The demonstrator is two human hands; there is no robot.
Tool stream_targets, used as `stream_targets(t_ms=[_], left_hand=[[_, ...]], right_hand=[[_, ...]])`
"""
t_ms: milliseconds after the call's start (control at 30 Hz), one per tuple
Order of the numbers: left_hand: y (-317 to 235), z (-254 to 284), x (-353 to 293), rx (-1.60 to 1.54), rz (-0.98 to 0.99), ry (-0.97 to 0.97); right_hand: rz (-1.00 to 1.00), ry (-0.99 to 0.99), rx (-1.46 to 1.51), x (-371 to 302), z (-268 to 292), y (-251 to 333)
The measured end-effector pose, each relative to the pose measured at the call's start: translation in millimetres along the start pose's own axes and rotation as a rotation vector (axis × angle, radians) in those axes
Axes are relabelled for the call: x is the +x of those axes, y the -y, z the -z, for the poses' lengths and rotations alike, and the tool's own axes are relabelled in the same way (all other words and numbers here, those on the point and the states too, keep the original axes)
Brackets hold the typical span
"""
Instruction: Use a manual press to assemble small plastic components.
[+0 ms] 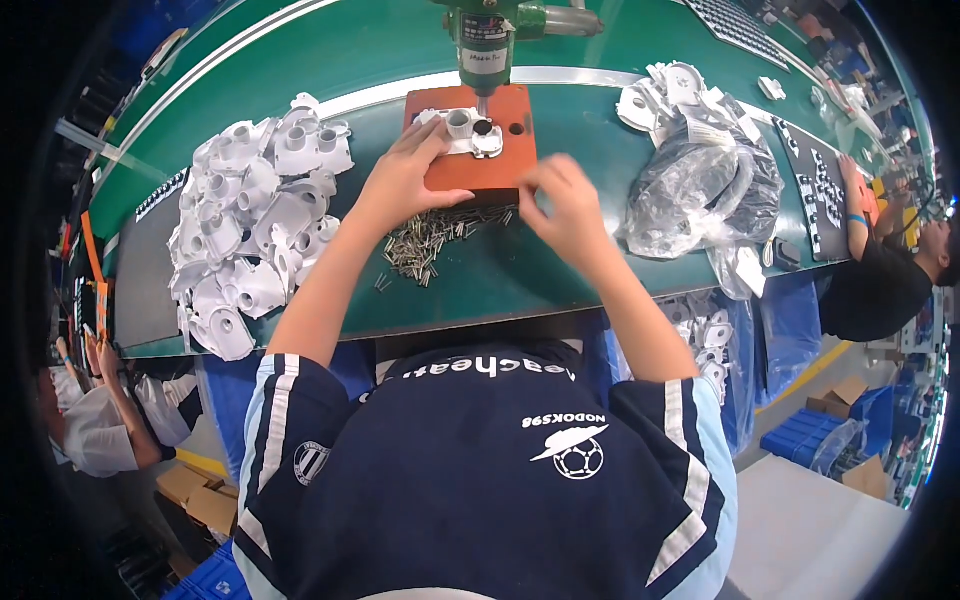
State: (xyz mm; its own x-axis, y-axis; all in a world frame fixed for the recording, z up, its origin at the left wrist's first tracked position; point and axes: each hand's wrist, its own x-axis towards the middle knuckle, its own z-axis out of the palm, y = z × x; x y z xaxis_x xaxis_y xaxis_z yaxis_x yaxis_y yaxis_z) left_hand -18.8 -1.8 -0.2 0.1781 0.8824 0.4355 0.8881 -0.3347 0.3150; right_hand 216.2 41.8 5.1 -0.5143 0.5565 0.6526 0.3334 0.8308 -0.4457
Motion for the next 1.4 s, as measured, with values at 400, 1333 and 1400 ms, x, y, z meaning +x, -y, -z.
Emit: stream_targets(t_ms=[400,1333,1400], left_hand=[[-4,1,1,-0.037,0.017,-0.024],[2,-5,0,-0.03,0.009,-0.068],[2,-5,0,-0.03,0.012,-0.065]], right_hand=[[0.085,0.266,-0.372,-41,-35,-9],[-0.512,0.165,0.418,74,-46,-47],[-0.478,0.155,0.415,73,-48,-47]])
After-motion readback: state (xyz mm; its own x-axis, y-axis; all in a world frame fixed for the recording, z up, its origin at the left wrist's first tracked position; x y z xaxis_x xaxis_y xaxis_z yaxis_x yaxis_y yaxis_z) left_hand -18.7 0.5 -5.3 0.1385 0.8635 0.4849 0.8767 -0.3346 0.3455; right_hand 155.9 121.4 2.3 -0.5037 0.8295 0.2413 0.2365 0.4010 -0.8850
